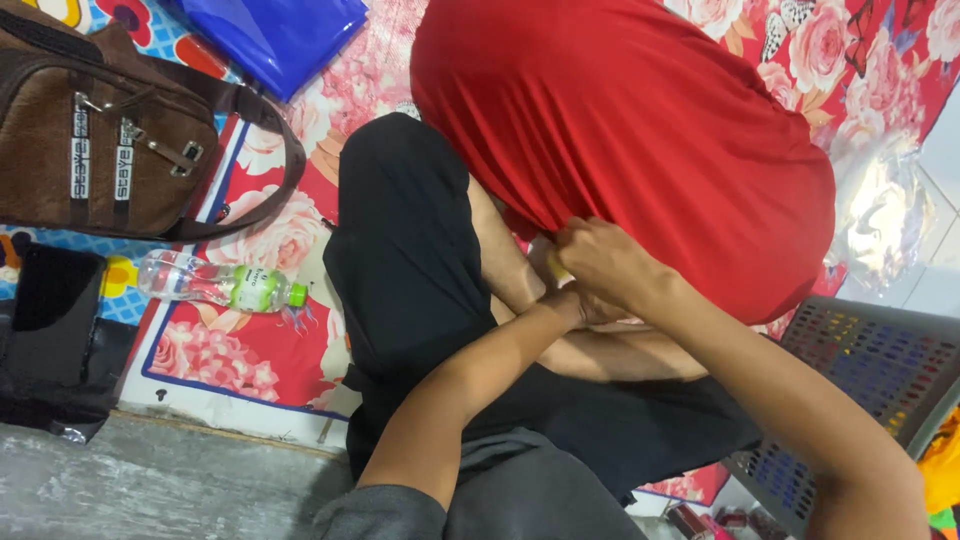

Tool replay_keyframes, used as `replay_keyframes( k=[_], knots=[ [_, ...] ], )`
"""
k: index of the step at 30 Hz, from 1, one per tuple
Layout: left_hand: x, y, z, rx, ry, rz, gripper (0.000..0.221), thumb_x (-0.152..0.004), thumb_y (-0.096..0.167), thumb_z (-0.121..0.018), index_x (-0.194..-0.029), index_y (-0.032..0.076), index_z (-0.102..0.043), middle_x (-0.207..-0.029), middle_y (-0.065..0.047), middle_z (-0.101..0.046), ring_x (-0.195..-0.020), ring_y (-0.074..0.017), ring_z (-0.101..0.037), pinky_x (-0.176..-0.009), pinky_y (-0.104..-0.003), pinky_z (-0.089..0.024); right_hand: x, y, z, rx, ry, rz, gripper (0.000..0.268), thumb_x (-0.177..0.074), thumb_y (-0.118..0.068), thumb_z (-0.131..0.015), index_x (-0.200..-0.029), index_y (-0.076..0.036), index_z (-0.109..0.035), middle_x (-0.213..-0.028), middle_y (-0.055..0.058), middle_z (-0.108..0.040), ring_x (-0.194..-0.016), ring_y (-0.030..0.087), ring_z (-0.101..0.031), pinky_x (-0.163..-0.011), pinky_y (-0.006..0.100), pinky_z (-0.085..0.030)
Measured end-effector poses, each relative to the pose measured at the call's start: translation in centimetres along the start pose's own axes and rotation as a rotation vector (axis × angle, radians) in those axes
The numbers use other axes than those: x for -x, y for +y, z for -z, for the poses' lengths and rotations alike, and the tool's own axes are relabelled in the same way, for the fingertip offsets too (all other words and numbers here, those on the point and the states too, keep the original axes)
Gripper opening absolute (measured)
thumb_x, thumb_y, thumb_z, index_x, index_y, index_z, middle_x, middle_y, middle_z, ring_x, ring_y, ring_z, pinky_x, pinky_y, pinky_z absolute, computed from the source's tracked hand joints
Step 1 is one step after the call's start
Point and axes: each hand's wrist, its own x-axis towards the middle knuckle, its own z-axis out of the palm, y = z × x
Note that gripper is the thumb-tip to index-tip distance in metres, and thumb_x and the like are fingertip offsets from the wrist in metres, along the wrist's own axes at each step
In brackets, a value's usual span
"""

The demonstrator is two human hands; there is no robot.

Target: Fitting a red elastic protective cover onto a motorcycle seat and smoothing it out using a small sponge.

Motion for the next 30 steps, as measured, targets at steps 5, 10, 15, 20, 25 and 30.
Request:
replay_keyframes(
  k=[5,10,15,20,25,30],
  knots=[
    [-1.3,3.0,3.7,-0.414,0.302,0.019,0.019,-0.1,0.003,-0.046,-0.091,0.005,-0.062,-0.075,-0.002,-0.05,-0.066,-0.0196,-0.055,-0.059,-0.03,-0.043,-7.8,2.6,5.3,-0.062,0.44,-0.025,0.011,-0.101,-0.017,-0.068,-0.091,-0.013,-0.065,-0.092,0.006,-0.054,-0.09,0.028,-0.057,-0.073,0.037,-0.045],
    [1.3,2.1,0.2,0.746,-0.011,0.622,0.042,-0.091,0.035,-0.064,-0.12,0.006,-0.058,-0.121,-0.016,-0.065,-0.113,-0.0301,-0.063,-0.097,-0.039,-0.051,-14.3,2.6,5.4,0.075,0.542,0.004,0.016,-0.095,-0.01,-0.066,-0.108,-0.003,-0.072,-0.116,0.011,-0.057,-0.098,0.025,-0.053,-0.088,0.033,-0.049],
    [0.0,2.6,2.9,0.676,0.037,0.733,0.036,-0.088,0.034,-0.068,-0.113,0.01,-0.06,-0.11,-0.011,-0.065,-0.105,-0.0277,-0.065,-0.09,-0.037,-0.054,-9.9,1.3,0.1,0.005,0.451,0.043,0.012,-0.084,-0.008,-0.076,-0.095,-0.005,-0.072,-0.096,0.012,-0.06,-0.094,0.031,-0.053,-0.081,0.038,-0.043],
    [-0.9,5.2,4.8,0.533,0.094,0.869,0.027,-0.083,0.033,-0.074,-0.102,0.017,-0.063,-0.092,-0.003,-0.066,-0.093,-0.0241,-0.069,-0.079,-0.033,-0.057,-0.5,0.6,-1.0,-0.196,0.235,-0.007,0.02,-0.08,-0.004,-0.082,-0.073,-0.01,-0.064,-0.077,0.0,-0.06,-0.079,0.021,-0.055,-0.075,0.032,-0.045],
    [-0.6,4.5,9.8,0.577,0.012,1.224,0.051,-0.073,0.056,-0.076,-0.107,0.02,-0.068,-0.1,-0.003,-0.071,-0.103,-0.0252,-0.07,-0.084,-0.035,-0.057,7.6,3.2,9.2,-0.71,0.505,-0.307,0.004,-0.096,-0.001,-0.074,-0.1,0.0,-0.076,-0.105,0.018,-0.071,-0.097,0.039,-0.066,-0.081,0.045,-0.052],
    [-2.1,3.9,10.9,0.991,0.303,1.462,0.06,-0.072,0.049,-0.094,-0.109,0.006,-0.074,-0.104,-0.017,-0.077,-0.086,-0.0262,-0.079,-0.061,-0.03,-0.067,14.2,3.8,9.3,-0.688,0.825,-0.655,0.02,-0.095,0.012,-0.087,-0.109,0.002,-0.079,-0.112,0.017,-0.074,-0.102,0.03,-0.068,-0.08,0.036,-0.057]
  ],
)
